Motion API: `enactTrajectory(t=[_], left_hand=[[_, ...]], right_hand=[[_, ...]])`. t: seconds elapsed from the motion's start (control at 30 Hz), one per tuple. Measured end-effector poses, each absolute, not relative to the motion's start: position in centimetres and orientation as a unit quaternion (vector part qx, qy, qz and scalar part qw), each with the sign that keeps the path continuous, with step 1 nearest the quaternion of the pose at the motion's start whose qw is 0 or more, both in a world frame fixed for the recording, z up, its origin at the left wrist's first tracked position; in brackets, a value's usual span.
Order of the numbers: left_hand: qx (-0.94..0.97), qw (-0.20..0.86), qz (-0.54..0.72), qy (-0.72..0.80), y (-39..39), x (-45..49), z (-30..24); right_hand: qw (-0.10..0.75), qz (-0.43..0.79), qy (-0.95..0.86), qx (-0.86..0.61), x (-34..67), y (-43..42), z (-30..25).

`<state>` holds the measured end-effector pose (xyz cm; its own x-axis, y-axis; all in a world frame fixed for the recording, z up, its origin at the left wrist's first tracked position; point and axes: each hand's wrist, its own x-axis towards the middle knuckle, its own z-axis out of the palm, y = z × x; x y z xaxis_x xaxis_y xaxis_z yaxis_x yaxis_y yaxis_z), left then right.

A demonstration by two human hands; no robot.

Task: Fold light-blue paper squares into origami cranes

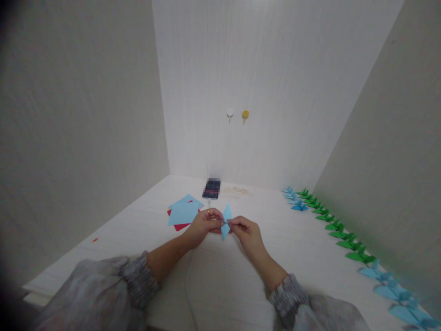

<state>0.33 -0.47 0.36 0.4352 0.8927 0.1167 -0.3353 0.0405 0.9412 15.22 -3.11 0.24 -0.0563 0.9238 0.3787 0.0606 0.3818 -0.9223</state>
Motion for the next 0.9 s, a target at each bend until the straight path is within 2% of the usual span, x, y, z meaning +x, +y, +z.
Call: enactTrajectory(t=[0.37,0.6,0.77,0.9], left_hand=[[0.495,0.709,0.448,0.227,-0.8,0.3,0.8],[0.523,0.660,0.458,0.285,-0.7,0.4,0.7],[0.547,0.621,0.488,0.277,-0.5,0.5,0.6],[0.562,0.584,0.507,0.294,-0.4,0.6,0.5]], right_hand=[[0.546,0.381,-0.666,-0.337,15.8,-3.4,0.6],[0.520,0.347,-0.704,-0.337,16.1,-3.6,1.0],[0.553,0.425,-0.605,-0.383,15.3,-3.4,0.7],[0.525,0.432,-0.594,-0.431,15.0,-3.0,0.6]])
